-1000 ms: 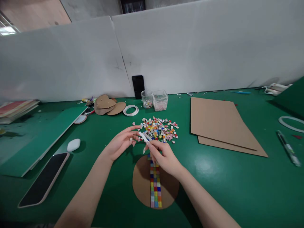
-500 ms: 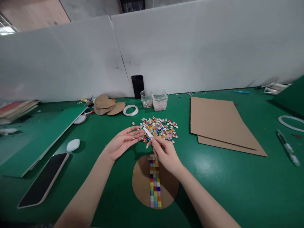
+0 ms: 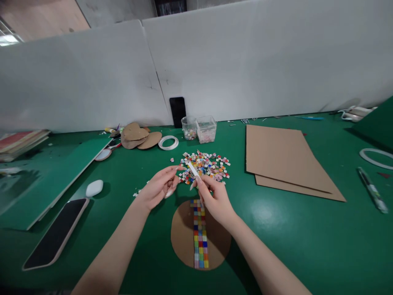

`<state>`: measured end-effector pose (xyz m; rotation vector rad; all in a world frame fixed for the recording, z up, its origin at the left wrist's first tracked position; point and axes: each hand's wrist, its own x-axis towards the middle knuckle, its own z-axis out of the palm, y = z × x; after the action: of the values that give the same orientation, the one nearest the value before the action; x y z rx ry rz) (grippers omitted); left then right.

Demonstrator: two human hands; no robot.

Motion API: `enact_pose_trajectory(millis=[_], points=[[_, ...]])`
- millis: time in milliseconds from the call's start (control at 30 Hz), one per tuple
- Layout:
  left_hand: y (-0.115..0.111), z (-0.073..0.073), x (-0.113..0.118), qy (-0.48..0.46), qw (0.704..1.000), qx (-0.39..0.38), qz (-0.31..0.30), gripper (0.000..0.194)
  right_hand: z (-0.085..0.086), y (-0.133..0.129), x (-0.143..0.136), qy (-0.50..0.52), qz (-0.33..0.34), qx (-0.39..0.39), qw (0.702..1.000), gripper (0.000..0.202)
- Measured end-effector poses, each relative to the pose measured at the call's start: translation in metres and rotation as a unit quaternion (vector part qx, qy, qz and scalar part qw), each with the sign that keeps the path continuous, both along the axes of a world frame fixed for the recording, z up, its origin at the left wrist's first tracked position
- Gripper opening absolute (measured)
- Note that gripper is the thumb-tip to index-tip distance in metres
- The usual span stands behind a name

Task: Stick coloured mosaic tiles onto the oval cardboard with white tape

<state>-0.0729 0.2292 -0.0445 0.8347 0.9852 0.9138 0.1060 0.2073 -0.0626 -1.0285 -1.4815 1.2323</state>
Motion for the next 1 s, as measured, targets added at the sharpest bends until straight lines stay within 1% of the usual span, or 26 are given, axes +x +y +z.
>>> enact_pose_trajectory(millis=[67, 167, 233, 333, 500, 600, 700, 800, 867, 933, 1000], points=[[-0.001, -0.001, 0.0, -0.007, 1.0, 0.007, -0.02, 0.02, 0.001, -0.001, 0.0, -0.005, -0.002, 0.002, 1.0, 0.027], [-0.002, -0.002, 0.001, -0.002, 0.999, 0.005, -0.032, 0.026, 0.001, -0.001, 0.0, -0.006, -0.004, 0.005, 1.0, 0.027], [-0.001, -0.002, 0.001, 0.001, 0.999, -0.001, -0.037, 0.03, 0.0, -0.001, 0.0, -0.01, -0.001, 0.004, 1.0, 0.027], [-0.001, -0.002, 0.002, -0.008, 0.998, -0.02, -0.051, 0.029, -0.001, 0.0, 0.0, -0.022, 0.002, 0.002, 1.0, 0.028], [-0.001, -0.002, 0.003, -0.031, 0.999, -0.02, -0.036, 0.028, -0.002, 0.001, 0.0, -0.028, 0.002, 0.002, 1.0, 0.029], [-0.001, 0.0, 0.003, -0.027, 0.999, -0.027, -0.034, 0.033, -0.002, 0.0, 0.0, -0.029, -0.001, 0.006, 1.0, 0.029], [-0.001, 0.002, 0.003, 0.007, 1.0, -0.017, -0.023, 0.035, -0.004, 0.0, -0.001, -0.032, -0.001, 0.007, 0.999, 0.028], [0.0, 0.002, 0.001, 0.083, 0.996, 0.033, -0.008, 0.027, -0.007, 0.0, 0.0, -0.055, -0.003, 0.032, 0.998, 0.028], [0.001, 0.0, 0.0, 0.131, 0.989, 0.063, -0.004, 0.027, -0.01, 0.001, 0.001, -0.079, -0.004, 0.056, 0.995, 0.027], [0.002, -0.003, -0.002, 0.158, 0.985, 0.07, -0.006, 0.03, -0.011, 0.003, 0.001, -0.095, -0.007, 0.073, 0.993, 0.027], [0.002, -0.005, -0.003, 0.164, 0.984, 0.064, -0.008, 0.031, -0.012, 0.005, 0.0, -0.092, -0.009, 0.074, 0.993, 0.028]])
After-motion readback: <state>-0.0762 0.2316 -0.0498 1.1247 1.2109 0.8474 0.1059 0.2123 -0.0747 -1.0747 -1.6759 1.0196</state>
